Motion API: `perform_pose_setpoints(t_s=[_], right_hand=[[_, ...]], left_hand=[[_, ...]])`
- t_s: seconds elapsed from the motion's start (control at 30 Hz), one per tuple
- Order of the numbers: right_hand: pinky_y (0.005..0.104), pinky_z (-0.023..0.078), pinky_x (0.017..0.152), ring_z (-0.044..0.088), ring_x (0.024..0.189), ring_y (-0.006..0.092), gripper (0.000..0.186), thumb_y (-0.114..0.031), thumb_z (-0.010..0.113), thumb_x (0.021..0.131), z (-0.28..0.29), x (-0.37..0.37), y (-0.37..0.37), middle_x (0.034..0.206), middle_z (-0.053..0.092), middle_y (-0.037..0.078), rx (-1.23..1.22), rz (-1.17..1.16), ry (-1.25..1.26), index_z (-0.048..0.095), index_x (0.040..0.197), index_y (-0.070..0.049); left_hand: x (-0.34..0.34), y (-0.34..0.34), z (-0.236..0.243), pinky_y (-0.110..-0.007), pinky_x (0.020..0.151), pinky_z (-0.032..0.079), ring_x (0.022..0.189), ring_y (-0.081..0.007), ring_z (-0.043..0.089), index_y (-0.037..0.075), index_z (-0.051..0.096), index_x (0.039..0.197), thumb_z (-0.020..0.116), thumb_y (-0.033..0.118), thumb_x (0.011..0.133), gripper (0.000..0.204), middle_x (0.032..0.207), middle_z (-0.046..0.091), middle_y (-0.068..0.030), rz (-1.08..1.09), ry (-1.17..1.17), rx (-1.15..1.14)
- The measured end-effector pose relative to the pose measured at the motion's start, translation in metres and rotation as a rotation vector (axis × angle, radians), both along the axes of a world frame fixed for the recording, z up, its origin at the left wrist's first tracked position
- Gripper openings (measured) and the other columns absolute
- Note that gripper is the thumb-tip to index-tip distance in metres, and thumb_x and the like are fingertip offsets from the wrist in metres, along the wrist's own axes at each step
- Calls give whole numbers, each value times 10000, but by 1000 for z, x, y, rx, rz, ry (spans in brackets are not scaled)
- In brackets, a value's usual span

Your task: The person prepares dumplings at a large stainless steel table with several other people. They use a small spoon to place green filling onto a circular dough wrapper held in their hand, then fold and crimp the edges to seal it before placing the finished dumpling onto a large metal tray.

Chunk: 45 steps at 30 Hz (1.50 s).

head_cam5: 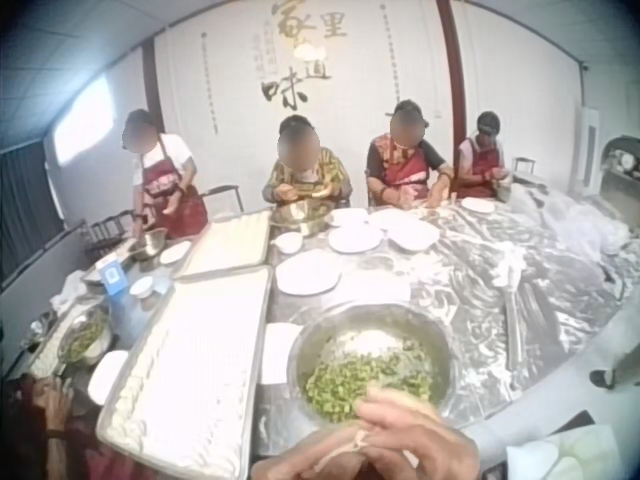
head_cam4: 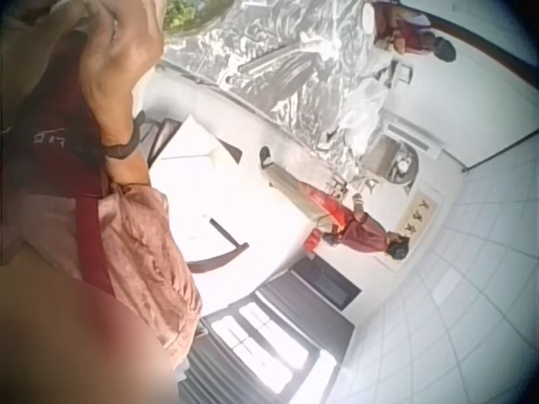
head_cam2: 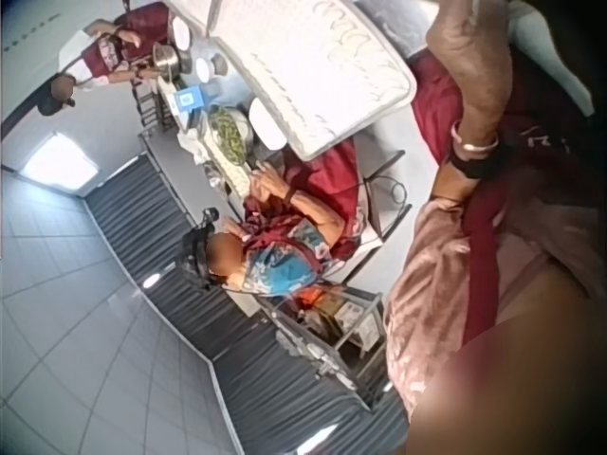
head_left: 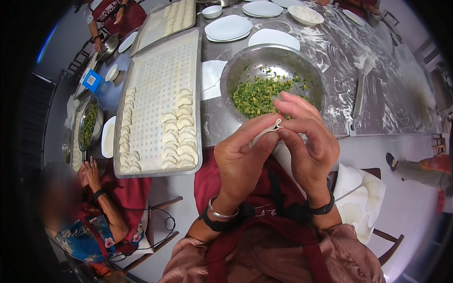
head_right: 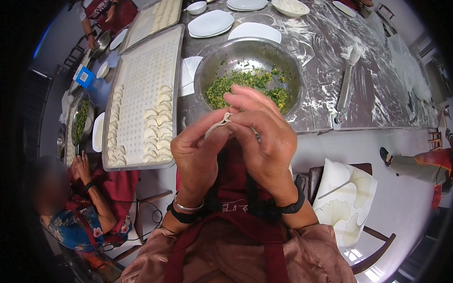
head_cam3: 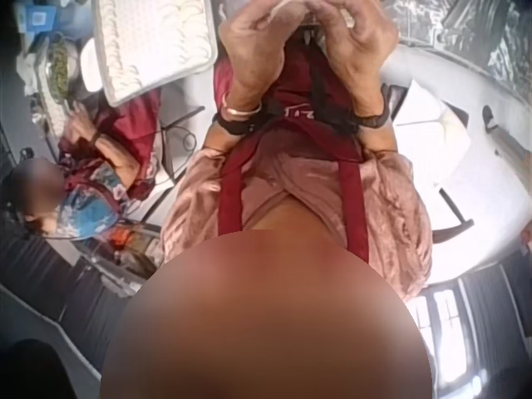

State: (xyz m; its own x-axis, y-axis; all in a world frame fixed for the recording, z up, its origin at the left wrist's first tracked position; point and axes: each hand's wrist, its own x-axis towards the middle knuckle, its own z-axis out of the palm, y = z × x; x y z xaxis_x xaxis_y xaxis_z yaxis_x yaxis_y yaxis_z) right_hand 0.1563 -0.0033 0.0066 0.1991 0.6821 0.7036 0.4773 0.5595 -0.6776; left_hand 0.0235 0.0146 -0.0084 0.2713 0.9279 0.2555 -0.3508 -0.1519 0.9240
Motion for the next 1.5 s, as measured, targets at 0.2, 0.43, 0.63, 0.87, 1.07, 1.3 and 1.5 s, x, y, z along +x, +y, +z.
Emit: perform_pose_setpoints(t_s=[0.2, 0.43, 0.63, 0.87, 1.07, 1.3, 1.5], right_hand=[[412, 449, 958, 572, 1150, 351, 213, -66, 716, 759, -1, 11, -3, 1079, 672, 144, -80, 29, -50, 669, 959, -11], [408, 442, 974, 540, 1198, 342, 273, -64, 726, 728, 5, 13, -2, 1124, 662, 122, -165, 129, -85, 686, 994, -20], [410, 482, 914, 579, 1134, 354, 163, 3, 712, 706, 3, 11, 0, 1071, 671, 137, -68, 70, -189, 663, 861, -5], [408, 501, 880, 603, 1083, 355, 125, 13, 699, 700, 6, 10, 1, 1045, 672, 151, -18, 101, -230, 646, 813, 6], [405, 478, 918, 570, 1138, 360, 196, -7, 715, 681, 13, 5, -2, 1119, 652, 159, -155, 4, -261, 678, 874, -11], [414, 430, 977, 561, 1167, 335, 200, -51, 721, 735, 2, 10, 3, 1145, 654, 144, -116, 133, -12, 696, 930, -16], [414, 437, 967, 574, 1146, 339, 161, -57, 721, 749, 8, -1, 3, 1098, 669, 149, -101, 56, 42, 690, 897, -2]], left_hand=[[-4, 1, 1, -255, 883, 483, 1043, -144, 591, -47, 605, 1177, 590, -49, 880, 297, 1163, 627, -133, -24, 39, -38], [-9, 0, 7, -266, 905, 468, 1080, -150, 572, -46, 540, 1259, 555, -61, 889, 371, 1212, 602, -131, -82, 111, -60], [-13, 4, 12, -280, 894, 470, 1074, -175, 587, -37, 522, 1272, 533, -29, 901, 371, 1218, 596, -157, -105, 223, 0], [-19, 20, 29, -340, 882, 469, 1009, -378, 601, -22, 521, 1232, 474, -61, 829, 407, 1133, 591, -233, -195, 501, 391], [-24, 22, 27, -297, 941, 435, 1114, -201, 576, -42, 464, 1313, 510, -62, 845, 471, 1218, 605, -162, -174, 559, 323], [-13, 10, 24, -295, 945, 449, 1109, -173, 566, -50, 417, 1355, 546, -79, 840, 531, 1240, 582, -157, -204, 43, -68], [-7, 3, 3, -260, 897, 485, 1067, -140, 566, -46, 467, 1327, 577, -19, 908, 434, 1211, 589, -132, -137, -110, -135]])
